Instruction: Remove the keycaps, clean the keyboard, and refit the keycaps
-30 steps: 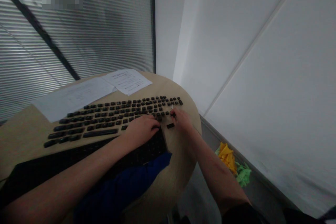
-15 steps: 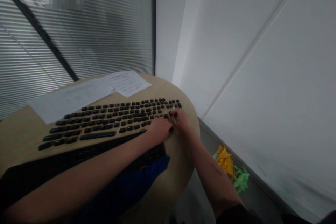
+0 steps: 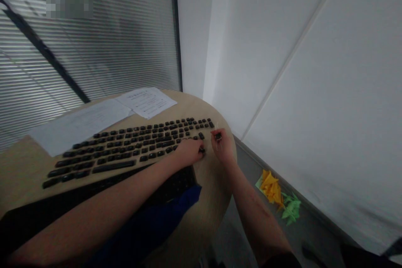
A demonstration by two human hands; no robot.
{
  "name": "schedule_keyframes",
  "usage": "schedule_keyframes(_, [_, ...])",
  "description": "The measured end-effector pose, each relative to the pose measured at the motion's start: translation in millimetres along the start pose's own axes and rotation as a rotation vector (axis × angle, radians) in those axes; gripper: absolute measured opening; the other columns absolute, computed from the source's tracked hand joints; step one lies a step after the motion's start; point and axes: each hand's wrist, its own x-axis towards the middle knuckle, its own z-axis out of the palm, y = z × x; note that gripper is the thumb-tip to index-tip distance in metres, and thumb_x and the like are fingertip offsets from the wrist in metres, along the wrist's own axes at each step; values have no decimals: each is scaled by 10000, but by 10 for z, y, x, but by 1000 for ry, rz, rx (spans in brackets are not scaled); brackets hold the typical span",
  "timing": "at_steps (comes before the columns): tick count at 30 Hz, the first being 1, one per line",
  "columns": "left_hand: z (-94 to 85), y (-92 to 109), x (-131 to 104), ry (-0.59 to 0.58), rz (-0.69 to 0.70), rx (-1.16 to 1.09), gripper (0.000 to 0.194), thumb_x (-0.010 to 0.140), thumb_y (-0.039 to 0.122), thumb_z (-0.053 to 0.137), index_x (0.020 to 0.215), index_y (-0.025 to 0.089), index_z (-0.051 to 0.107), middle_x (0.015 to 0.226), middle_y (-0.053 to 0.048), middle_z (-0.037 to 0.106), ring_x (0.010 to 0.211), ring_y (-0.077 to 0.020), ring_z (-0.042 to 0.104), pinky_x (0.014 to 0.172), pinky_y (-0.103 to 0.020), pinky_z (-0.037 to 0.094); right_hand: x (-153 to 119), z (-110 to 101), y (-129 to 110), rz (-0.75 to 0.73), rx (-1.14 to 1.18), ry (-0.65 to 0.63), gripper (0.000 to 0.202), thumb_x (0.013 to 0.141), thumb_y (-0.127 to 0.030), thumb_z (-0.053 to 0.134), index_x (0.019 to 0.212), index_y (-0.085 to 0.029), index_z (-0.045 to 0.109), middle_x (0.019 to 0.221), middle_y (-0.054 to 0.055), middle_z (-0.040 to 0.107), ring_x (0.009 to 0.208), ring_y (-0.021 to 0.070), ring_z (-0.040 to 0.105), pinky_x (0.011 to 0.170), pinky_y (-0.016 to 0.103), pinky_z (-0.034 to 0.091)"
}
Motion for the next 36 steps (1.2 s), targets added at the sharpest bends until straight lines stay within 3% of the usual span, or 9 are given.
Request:
schedule_keyframes(3, [-74, -85, -19, -32, 20, -114, 287, 861, 262, 572, 1058, 190, 768, 1033, -76, 775, 956, -231, 711, 837, -302, 531, -218, -136, -86, -49, 108, -56, 175, 891, -330, 607, 970, -257, 469, 1052, 99, 755, 884, 213, 737, 739, 342, 582])
schedule_keyframes(7, [-139, -206, -49, -113, 74, -282, 333, 892, 255, 501, 1043, 212, 794, 825, 4, 759, 762, -149, 679, 702, -218, 493, -439, -242, -202, -112, 68, -147, 216, 871, -318, 653, 935, -261, 455, 1094, 101, 757, 750, 185, 719, 717, 350, 585])
schedule_keyframes(12, [-151, -303, -143, -129, 74, -473, 339, 881, 273, 518, 1036, 177, 803, 757, 0, 726, 720, -156, 631, 680, -231, 459, -410, -238, -324, -210, -20, -274, 197, 869, -343, 675, 921, -259, 505, 1047, 85, 765, 802, 207, 729, 731, 356, 583])
schedule_keyframes(21, [-281, -270, -402, -136, 65, -469, 312, 922, 256, 493, 927, 171, 794, 819, -19, 749, 811, -182, 674, 737, -248, 469, -328, -263, -462, -251, 3, -452, 202, 873, -336, 697, 921, -257, 517, 1027, 49, 762, 817, 194, 718, 725, 328, 558])
schedule_keyframes(24, [-385, -306, -620, -22, -13, -417, 320, 950, 303, 496, 1043, 183, 778, 1016, -56, 773, 952, -211, 696, 849, -280, 498, -311, -228, -396, -227, -20, -426, 188, 887, -330, 685, 907, -254, 515, 993, 41, 752, 789, 188, 697, 675, 303, 535])
schedule_keyframes(28, [-537, -453, -1107, 131, -152, -305, 380, 942, 348, 532, 1235, 186, 711, 1199, -96, 733, 1085, -245, 679, 975, -348, 496, -167, -71, -221, -277, -205, -381, 118, 891, -252, 658, 875, -246, 541, 975, 63, 733, 916, 233, 670, 807, 361, 528])
schedule_keyframes(32, [-581, -571, -1625, 46, -162, -300, 345, 929, 278, 511, 1183, 201, 732, 1175, -74, 743, 1066, -229, 689, 1004, -352, 496, 7, 138, -99, -343, -312, -434, 67, 866, -190, 653, 898, -229, 609, 914, 73, 705, 899, 245, 644, 835, 372, 517])
schedule_keyframes(36, [-498, -576, -2005, -9, -181, -392, 334, 926, 271, 488, 1130, 238, 751, 1132, -51, 752, 1022, -212, 701, 971, -331, 515, 66, 242, -53, -361, -320, -469, 74, 849, -174, 646, 904, -223, 643, 905, 59, 702, 896, 237, 640, 846, 361, 515])
